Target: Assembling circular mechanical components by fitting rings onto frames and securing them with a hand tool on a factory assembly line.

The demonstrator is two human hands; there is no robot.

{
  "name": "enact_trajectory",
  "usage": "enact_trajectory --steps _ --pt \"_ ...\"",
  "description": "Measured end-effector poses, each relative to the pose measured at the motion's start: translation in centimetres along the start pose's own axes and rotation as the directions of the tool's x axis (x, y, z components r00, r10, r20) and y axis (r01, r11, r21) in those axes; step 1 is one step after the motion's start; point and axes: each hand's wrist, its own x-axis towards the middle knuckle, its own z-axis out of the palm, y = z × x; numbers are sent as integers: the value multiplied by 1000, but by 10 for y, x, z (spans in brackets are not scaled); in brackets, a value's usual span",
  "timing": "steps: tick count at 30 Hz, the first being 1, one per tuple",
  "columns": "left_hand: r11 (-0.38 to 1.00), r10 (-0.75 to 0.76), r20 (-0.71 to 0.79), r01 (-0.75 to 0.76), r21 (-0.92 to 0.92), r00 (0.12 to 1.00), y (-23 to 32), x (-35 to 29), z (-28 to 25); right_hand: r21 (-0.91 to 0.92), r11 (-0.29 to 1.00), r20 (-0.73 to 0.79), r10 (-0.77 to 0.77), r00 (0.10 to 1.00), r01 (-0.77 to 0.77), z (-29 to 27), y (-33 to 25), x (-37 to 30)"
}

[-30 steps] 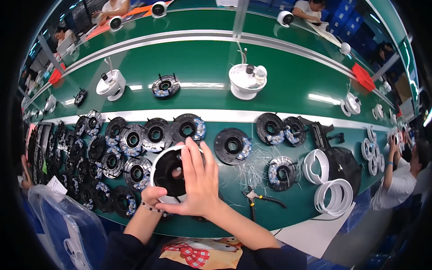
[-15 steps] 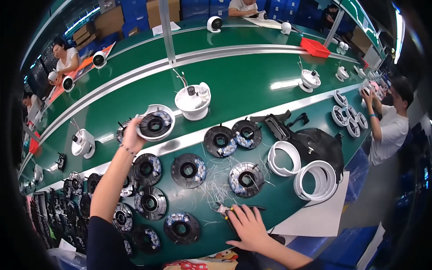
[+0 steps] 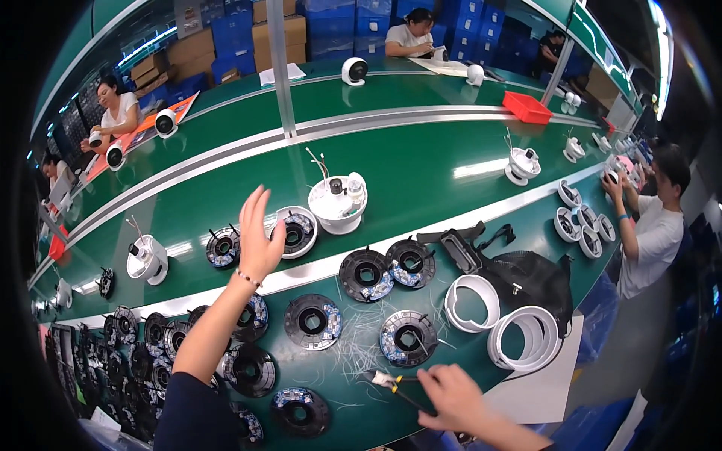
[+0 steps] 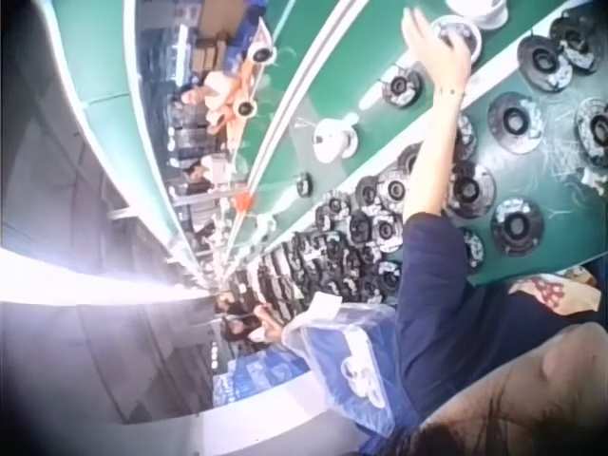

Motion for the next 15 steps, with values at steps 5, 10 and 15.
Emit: enact_trajectory --steps 5,10,15 --pt "986 163 470 -158 -51 868 -10 66 42 -227 967 -234 -169 957 115 -87 -6 87" --pt "986 42 639 -135 98 768 -19 97 106 -380 925 -323 -150 934 17 -74 5 186" --pt "1000 15 732 3 -24 681 -26 107 104 -368 911 -375 37 926 -186 -23 47 242"
